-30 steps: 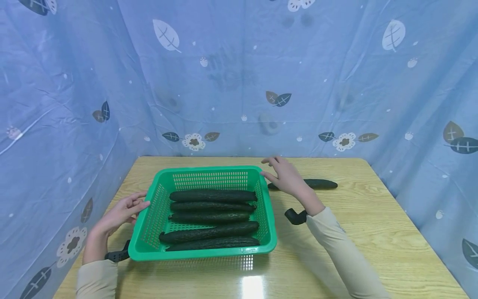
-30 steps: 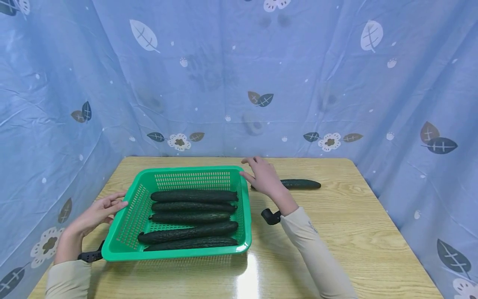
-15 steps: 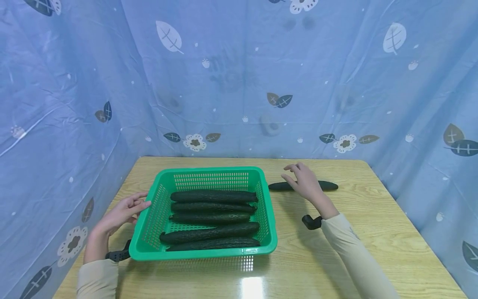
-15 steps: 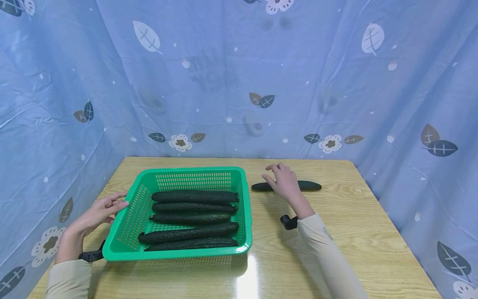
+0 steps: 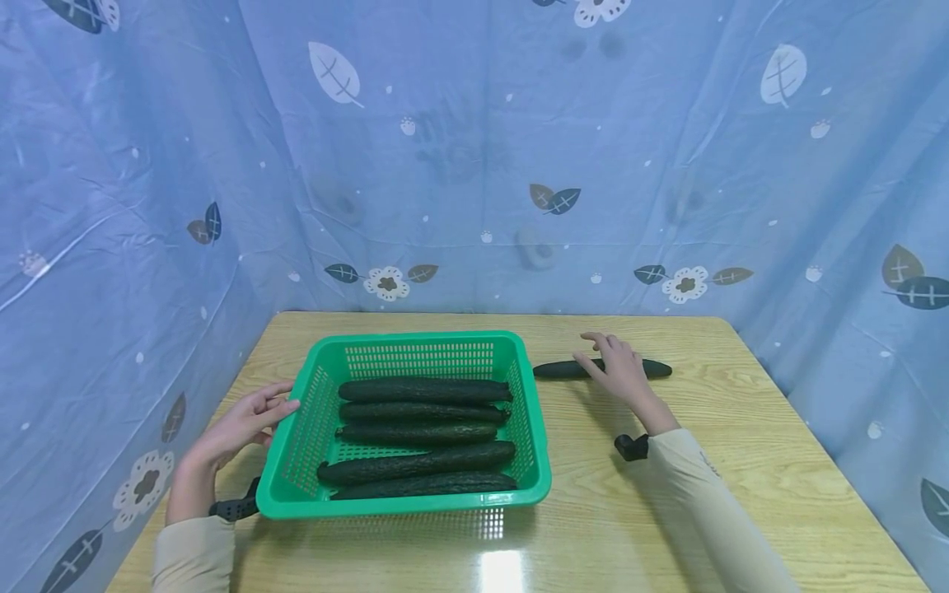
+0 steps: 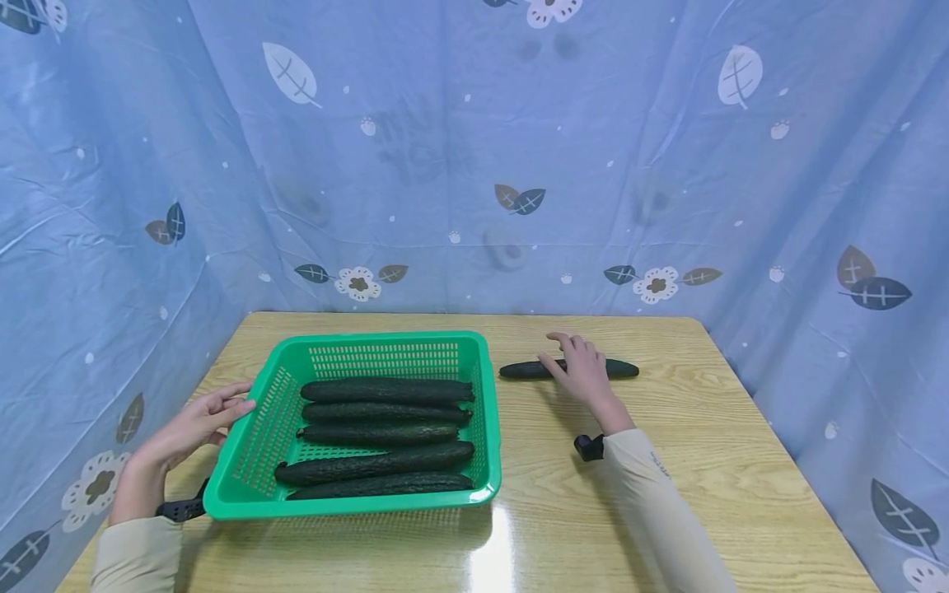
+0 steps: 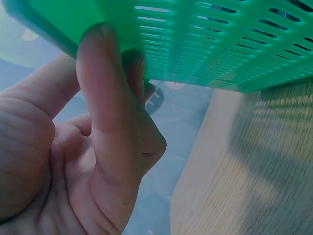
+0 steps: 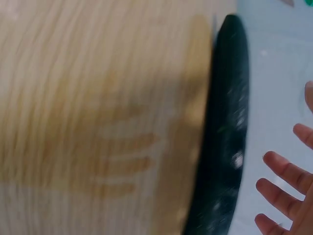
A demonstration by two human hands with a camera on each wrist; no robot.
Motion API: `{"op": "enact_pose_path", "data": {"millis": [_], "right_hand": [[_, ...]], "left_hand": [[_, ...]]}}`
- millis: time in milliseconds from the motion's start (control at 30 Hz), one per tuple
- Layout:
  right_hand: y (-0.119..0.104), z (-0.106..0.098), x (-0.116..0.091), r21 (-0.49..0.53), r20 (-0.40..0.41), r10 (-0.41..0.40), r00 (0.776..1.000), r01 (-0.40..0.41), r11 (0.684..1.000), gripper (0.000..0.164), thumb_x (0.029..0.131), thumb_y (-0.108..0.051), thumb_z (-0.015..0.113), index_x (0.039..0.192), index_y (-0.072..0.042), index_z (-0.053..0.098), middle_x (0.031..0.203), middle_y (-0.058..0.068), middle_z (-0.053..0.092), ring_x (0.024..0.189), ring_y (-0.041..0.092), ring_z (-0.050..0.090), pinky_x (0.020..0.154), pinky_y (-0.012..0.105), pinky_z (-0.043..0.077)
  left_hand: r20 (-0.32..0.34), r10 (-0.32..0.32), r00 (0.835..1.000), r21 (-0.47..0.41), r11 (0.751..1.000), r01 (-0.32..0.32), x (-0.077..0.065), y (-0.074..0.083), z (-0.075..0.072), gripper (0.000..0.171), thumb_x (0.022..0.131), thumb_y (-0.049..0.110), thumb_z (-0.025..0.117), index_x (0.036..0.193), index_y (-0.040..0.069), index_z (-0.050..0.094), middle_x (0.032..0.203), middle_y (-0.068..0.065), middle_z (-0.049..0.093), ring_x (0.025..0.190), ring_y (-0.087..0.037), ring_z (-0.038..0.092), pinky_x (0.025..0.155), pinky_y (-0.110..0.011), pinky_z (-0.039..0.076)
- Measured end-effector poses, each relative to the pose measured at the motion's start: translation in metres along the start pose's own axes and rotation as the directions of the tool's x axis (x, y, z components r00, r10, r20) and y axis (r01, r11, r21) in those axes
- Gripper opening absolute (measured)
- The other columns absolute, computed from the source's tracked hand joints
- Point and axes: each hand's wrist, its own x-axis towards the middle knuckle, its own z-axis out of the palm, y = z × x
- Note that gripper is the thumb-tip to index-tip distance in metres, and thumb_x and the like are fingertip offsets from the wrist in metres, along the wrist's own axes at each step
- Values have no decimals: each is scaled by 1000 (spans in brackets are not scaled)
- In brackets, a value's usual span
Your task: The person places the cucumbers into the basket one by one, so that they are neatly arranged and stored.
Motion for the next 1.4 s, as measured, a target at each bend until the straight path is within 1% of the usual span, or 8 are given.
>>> {"op": "enact_pose_path", "data": {"millis": [167,367,567,700,900,1067,1167,1400], "right_hand": [[13,5,-3,-54,50,60,997,-57,997,58,92,-54,47,135,-16,45,127,21,45,116,47,34,90,65,22],[25,9,-3,-112,112,109,988,-97,989,70,86,-65,46,135,-15,45,129,24,41,118,48,31,94,66,15],[33,15,0,-126,139,116,984,-98,987,68,83,-66,49,129,-16,49,126,24,41,117,49,31,97,66,9],[35,18,2,-139,146,110,983,-90,986,66,81,-67,52,123,-16,51,121,24,43,114,49,32,98,65,8],[34,19,5,-175,166,121,979,-91,980,68,80,-68,51,119,-13,52,118,24,43,112,49,34,98,65,8],[38,22,9,-180,173,120,978,-89,980,70,80,-70,49,118,-12,52,116,23,45,107,46,37,91,63,20],[40,24,10,-183,175,124,977,-92,979,73,79,-73,48,119,-12,53,115,23,45,104,44,38,85,60,24],[35,23,8,-177,160,145,976,-116,977,75,78,-74,49,118,-11,55,112,22,48,101,43,39,84,60,25]], "left_hand": [[3,-7,1000,15,1000,7,0,1,0,61,99,28,45,145,-2,18,63,6,34,56,-7,40,53,-37,46],[4,-6,1000,21,1000,6,0,0,0,61,99,28,45,145,-2,18,63,5,35,58,-8,42,54,-37,47],[-2,-17,1000,15,1000,17,1,-1,-1,60,99,29,45,145,0,20,63,5,34,56,-7,40,54,-38,46],[-2,-31,1000,8,1000,31,1,-2,-1,60,99,30,45,146,1,20,63,6,37,58,-7,45,56,-37,49],[11,-27,1000,-1,1000,27,0,-1,0,61,99,28,45,146,0,18,65,5,41,62,-9,49,58,-35,50],[7,-33,999,8,999,33,0,0,-1,62,99,29,45,146,0,18,66,4,43,63,-9,49,59,-36,50],[5,-38,999,16,999,38,0,-1,0,63,99,30,45,146,0,17,67,4,42,62,-9,48,59,-37,49],[-3,-25,1000,7,1000,25,0,0,1,63,98,29,47,146,-1,18,64,4,38,59,-11,44,56,-36,48]]}}
